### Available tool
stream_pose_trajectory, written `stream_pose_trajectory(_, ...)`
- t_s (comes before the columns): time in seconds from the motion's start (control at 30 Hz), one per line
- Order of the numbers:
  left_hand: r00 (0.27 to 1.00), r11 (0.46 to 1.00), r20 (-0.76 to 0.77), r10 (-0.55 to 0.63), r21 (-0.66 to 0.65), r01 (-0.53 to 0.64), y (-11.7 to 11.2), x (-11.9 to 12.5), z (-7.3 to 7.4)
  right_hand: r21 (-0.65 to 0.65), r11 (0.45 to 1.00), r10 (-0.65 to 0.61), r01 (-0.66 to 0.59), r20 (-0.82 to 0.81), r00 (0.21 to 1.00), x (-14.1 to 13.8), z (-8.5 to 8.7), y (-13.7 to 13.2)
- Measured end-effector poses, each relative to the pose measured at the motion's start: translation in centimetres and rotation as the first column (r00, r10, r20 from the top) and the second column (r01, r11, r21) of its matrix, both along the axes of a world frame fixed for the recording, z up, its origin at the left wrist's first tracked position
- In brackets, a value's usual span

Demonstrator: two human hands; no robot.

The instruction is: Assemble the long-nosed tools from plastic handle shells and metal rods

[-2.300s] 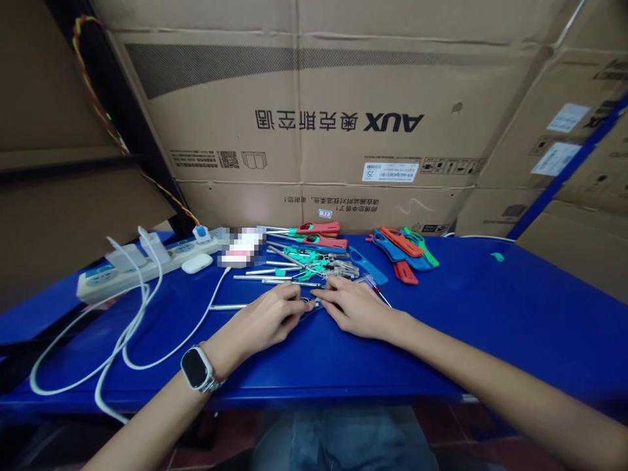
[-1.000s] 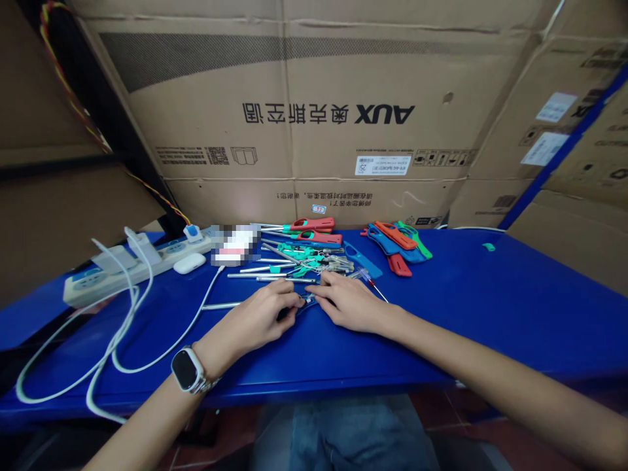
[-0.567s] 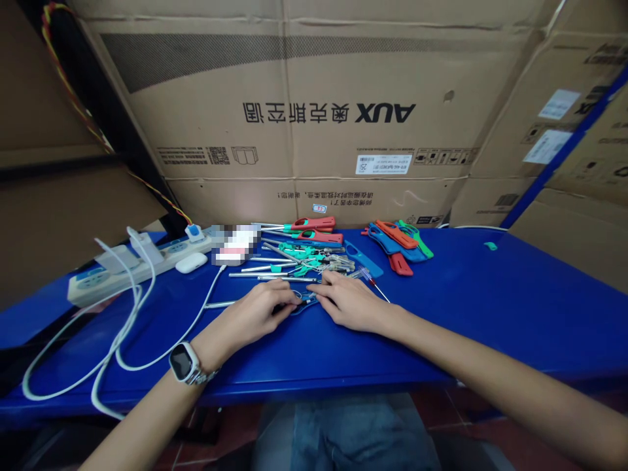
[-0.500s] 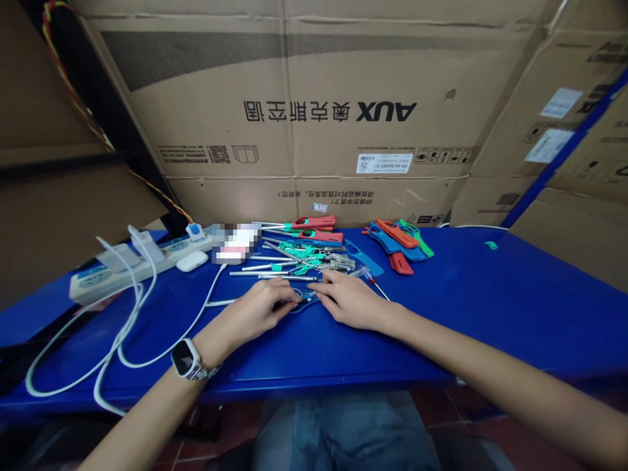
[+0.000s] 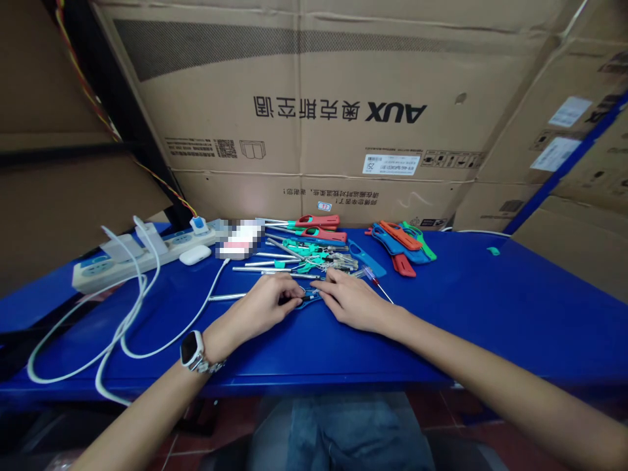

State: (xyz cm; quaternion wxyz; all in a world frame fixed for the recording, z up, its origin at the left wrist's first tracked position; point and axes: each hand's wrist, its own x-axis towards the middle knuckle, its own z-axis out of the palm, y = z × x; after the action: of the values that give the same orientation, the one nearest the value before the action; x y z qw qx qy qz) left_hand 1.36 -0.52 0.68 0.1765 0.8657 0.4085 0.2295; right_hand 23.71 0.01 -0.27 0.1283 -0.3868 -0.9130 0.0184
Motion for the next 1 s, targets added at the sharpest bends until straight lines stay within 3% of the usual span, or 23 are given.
stream_pose_trajectory(0.33, 0.999, 0.999, -0.005, 0.052, -0.003, -0.052, -0.2, 0.2, -0.6, 0.027, 1.0, -0.005, 0.005, 0.004, 1.0, -0.2, -0.1, 0.0)
stream_pose_trajectory(0.73, 0.991, 0.985, -0.067, -0.119, 0.116, 0.126, 0.1, 0.2, -1.1, -0.005, 1.0, -0.024, 0.024, 0.005, 1.0, -0.4, -0.1, 0.0)
stream_pose_trajectory(1.0, 0.998, 0.99, -0.029, -0.063, 0.122, 0.066, 0.1, 0.2, -0.8, -0.025, 0.999, -0.029, 0.028, -0.011, 1.0, -0.2, 0.1, 0.0)
